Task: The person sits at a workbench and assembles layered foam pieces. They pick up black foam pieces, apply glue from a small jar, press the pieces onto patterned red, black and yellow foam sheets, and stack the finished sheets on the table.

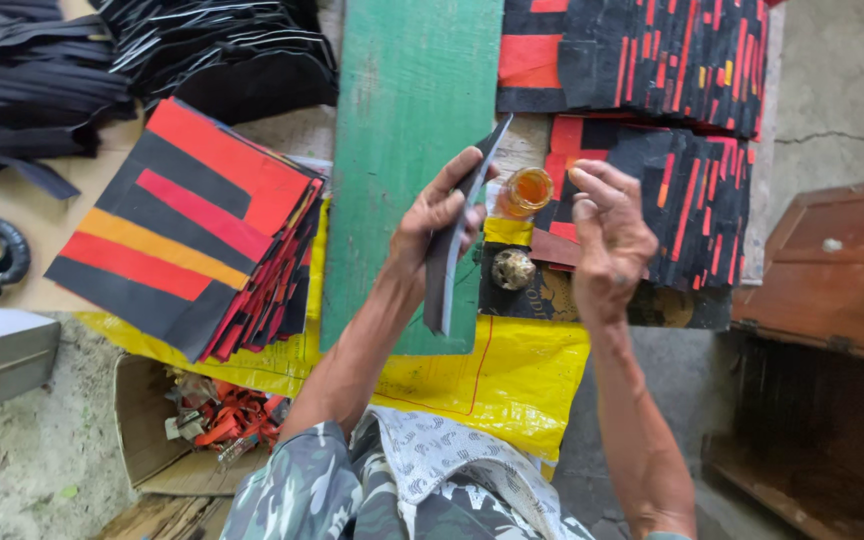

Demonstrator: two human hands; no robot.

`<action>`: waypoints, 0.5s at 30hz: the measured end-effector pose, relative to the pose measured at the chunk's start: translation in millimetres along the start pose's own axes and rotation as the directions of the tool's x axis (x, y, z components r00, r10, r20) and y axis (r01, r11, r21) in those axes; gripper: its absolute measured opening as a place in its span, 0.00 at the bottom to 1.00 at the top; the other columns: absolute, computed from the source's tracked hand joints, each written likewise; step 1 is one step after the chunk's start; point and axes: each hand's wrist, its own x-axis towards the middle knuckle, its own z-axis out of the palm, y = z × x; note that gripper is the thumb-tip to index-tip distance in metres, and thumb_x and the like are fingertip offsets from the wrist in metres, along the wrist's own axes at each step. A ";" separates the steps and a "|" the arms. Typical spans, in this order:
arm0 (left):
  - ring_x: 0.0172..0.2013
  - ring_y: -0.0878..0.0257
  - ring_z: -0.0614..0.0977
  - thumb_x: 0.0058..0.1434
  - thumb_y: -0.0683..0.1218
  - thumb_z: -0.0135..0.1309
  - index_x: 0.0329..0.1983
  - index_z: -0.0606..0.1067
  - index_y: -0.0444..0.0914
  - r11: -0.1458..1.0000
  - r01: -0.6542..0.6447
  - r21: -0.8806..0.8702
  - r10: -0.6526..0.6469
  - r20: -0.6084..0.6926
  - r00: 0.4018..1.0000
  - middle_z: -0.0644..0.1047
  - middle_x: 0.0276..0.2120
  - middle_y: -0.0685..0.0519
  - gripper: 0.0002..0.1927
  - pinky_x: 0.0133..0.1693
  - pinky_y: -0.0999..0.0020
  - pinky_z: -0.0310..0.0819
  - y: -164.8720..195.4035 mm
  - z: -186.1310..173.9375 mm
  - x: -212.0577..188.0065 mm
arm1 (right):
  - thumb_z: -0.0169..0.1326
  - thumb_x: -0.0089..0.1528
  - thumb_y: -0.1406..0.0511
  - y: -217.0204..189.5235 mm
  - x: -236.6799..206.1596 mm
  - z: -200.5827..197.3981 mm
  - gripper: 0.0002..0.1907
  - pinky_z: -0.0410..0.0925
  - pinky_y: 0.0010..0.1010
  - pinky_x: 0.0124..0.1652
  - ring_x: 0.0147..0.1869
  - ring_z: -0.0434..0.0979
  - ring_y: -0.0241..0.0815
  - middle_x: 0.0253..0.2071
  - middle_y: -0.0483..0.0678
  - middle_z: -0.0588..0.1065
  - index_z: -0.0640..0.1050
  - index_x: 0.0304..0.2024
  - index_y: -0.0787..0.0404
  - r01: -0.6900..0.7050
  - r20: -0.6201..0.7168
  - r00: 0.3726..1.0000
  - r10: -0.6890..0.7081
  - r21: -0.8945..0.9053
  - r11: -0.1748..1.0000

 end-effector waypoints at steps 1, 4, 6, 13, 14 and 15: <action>0.41 0.61 0.79 0.65 0.39 0.62 0.75 0.61 0.35 0.989 0.024 0.147 -0.019 -0.034 0.999 0.72 0.63 0.43 0.36 0.42 0.69 0.79 -2.4 3.2 -5.7 | 0.49 0.70 0.74 -3.0 -8.1 6.9 0.14 0.69 0.29 0.61 0.63 0.73 0.38 0.61 0.50 0.73 0.79 0.57 0.64 0.015 -0.025 1.000 -0.014 0.016 1.000; 0.46 0.61 0.80 0.62 0.42 0.66 0.75 0.63 0.34 0.878 0.076 0.472 -0.038 -0.090 0.995 0.75 0.61 0.45 0.39 0.48 0.66 0.78 -10.8 15.7 -19.4 | 0.48 0.75 0.70 -8.3 -25.3 20.2 0.17 0.70 0.25 0.57 0.59 0.72 0.35 0.58 0.48 0.71 0.74 0.66 0.64 0.055 -0.066 0.996 -0.053 0.028 0.998; 0.57 0.64 0.78 0.61 0.43 0.67 0.74 0.64 0.34 0.821 0.065 0.567 -0.032 -0.067 0.997 0.75 0.63 0.48 0.40 0.60 0.67 0.75 -14.4 23.9 -23.7 | 0.47 0.77 0.68 -9.2 -31.1 25.3 0.20 0.68 0.22 0.54 0.53 0.69 0.32 0.53 0.45 0.69 0.71 0.71 0.61 0.072 -0.052 0.996 -0.072 0.003 0.997; 0.66 0.64 0.72 0.61 0.49 0.67 0.73 0.66 0.33 0.604 -0.024 0.797 -0.022 0.046 0.999 0.73 0.67 0.49 0.39 0.70 0.66 0.63 -15.3 37.0 -27.8 | 0.47 0.76 0.67 -4.3 -35.2 25.9 0.19 0.62 0.17 0.37 0.44 0.62 0.28 0.50 0.41 0.65 0.71 0.70 0.60 0.043 -0.019 0.999 -0.043 0.023 0.999; 0.66 0.64 0.72 0.61 0.49 0.67 0.73 0.66 0.33 0.595 -0.025 0.804 -0.024 0.049 0.999 0.72 0.67 0.49 0.39 0.71 0.66 0.63 -15.1 37.0 -27.6 | 0.47 0.76 0.67 -3.6 -35.9 25.1 0.19 0.62 0.17 0.37 0.44 0.61 0.28 0.50 0.41 0.64 0.71 0.70 0.60 0.042 -0.015 0.999 -0.042 0.022 0.999; 0.66 0.64 0.72 0.61 0.49 0.67 0.73 0.66 0.33 0.585 -0.026 0.810 -0.026 0.051 0.998 0.72 0.67 0.49 0.39 0.71 0.66 0.63 -14.7 36.9 -27.5 | 0.47 0.76 0.67 -2.8 -36.4 24.3 0.19 0.62 0.17 0.37 0.44 0.61 0.28 0.50 0.41 0.64 0.71 0.71 0.59 0.041 -0.011 0.999 -0.040 0.021 0.999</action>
